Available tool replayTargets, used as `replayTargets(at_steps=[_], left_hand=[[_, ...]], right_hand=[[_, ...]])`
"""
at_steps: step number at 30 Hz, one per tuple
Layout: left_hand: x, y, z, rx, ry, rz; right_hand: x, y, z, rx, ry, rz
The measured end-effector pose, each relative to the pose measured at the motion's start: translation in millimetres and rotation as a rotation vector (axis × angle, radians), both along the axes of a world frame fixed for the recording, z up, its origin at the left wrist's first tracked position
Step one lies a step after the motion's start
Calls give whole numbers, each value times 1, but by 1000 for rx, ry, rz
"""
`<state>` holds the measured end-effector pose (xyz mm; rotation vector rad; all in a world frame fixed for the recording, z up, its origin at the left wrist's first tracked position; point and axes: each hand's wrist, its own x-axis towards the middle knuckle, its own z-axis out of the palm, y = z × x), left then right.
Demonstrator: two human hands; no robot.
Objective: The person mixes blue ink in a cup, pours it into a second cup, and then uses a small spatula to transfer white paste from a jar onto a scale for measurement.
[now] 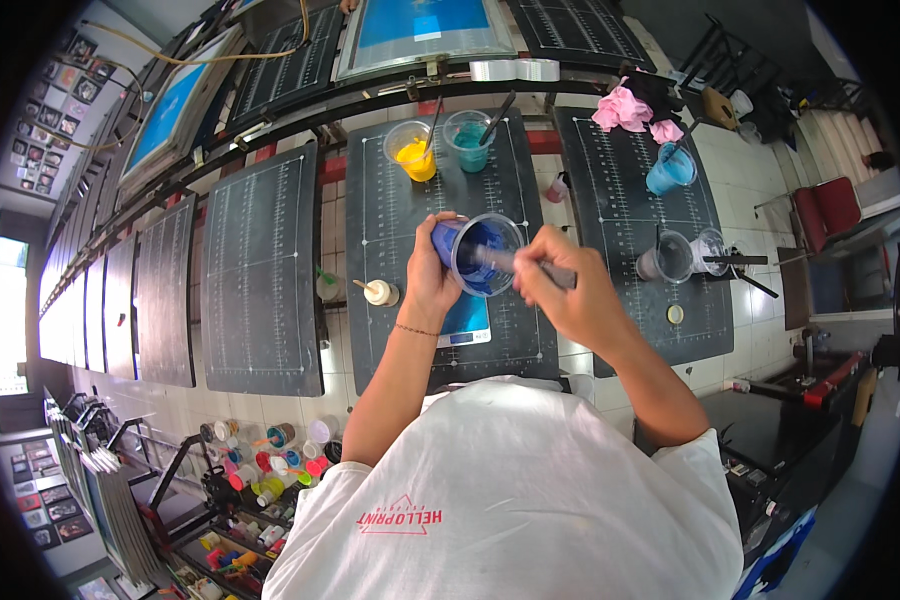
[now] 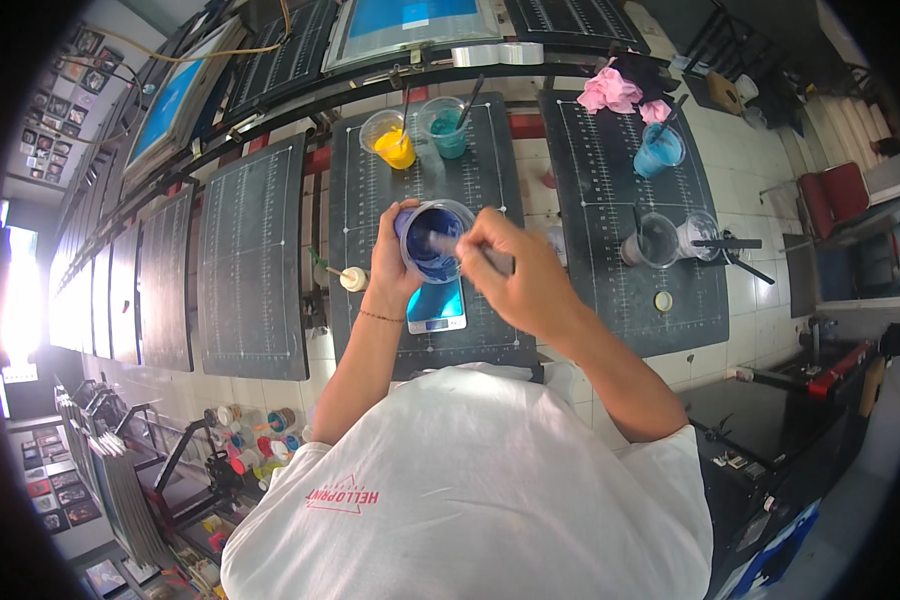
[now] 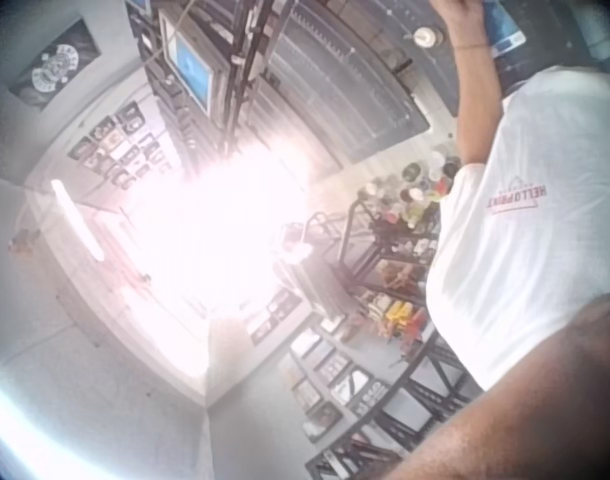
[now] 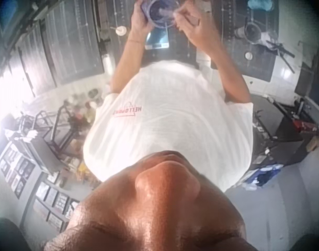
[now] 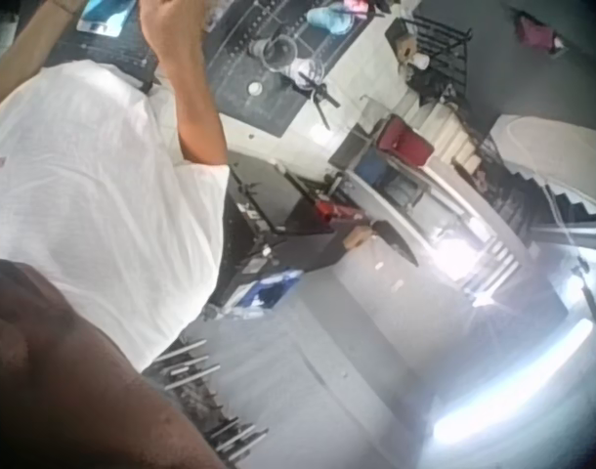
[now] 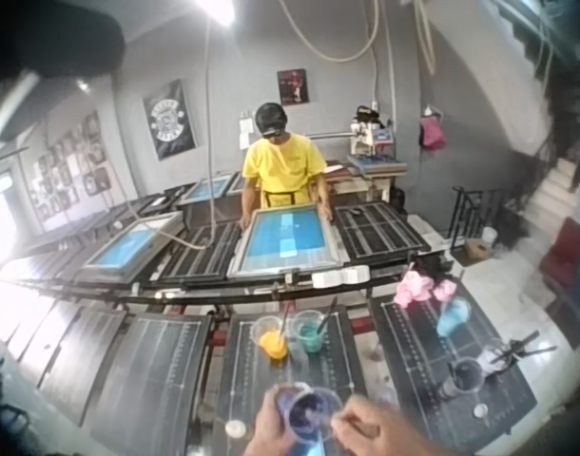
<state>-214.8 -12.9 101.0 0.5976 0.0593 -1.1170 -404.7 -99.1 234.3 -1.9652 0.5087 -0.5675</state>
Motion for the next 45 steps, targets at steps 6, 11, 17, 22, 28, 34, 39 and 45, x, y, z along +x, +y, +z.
replayTargets(at_steps=[6,11,17,22,28,34,39,45], left_hand=[[0,2,5,15,52,27],[5,4,-2,72,-18,-12],[14,5,10,57,-109,-3],[21,-1,40,-12,-174,198],[17,-13,44,-74,-261,260],[5,-2,17,25,25,47],[-3,8,11,-8,19,-197],[2,9,-11,43,5,-192]], right_hand=[[-6,7,0,-61,-8,129],[-7,0,2,-260,114,239],[-2,-5,-9,-458,-42,57],[-6,12,-13,-236,5,11],[3,48,-21,497,-250,-158],[6,10,5,-153,-31,-85],[-2,-3,17,-134,85,115],[1,-2,12,-184,123,265]])
